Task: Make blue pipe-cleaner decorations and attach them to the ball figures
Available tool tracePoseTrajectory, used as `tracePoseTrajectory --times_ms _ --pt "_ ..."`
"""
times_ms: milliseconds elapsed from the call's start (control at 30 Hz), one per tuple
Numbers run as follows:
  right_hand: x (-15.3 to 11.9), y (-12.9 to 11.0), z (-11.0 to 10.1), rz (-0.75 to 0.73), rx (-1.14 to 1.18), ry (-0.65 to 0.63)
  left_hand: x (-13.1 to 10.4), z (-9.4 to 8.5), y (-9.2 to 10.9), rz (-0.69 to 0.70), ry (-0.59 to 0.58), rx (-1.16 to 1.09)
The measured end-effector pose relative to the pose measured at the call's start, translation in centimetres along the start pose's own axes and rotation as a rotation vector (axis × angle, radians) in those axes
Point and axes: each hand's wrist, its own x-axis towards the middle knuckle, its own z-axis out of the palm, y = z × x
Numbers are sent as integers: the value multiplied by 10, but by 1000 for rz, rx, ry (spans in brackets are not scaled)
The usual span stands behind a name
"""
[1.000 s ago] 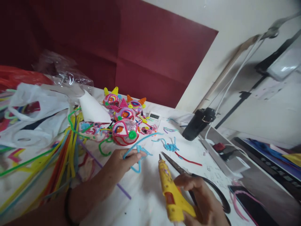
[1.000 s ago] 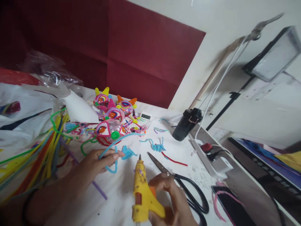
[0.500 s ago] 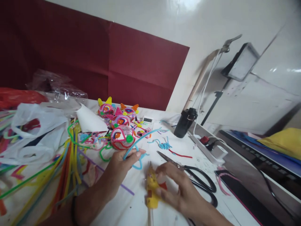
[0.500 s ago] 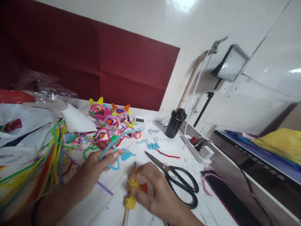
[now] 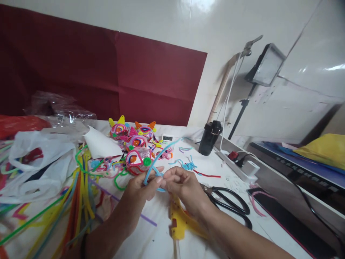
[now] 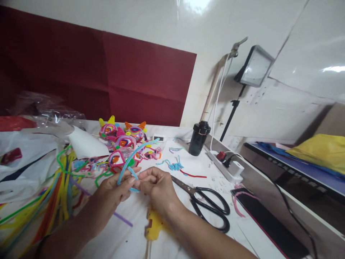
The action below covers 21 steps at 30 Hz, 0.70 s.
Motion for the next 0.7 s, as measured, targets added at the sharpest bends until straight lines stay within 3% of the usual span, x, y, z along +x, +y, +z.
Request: tracePoseTrajectory --times_ms 167,367,700 --pt "1 -4 -8 17 -36 76 4 2 -1 48 33 -139" --pt "0 -4 -12 51 5 101 7 -1 -3 57 63 19" --pt "6 1 -15 96 24 100 9 -1 -3 20 92 17"
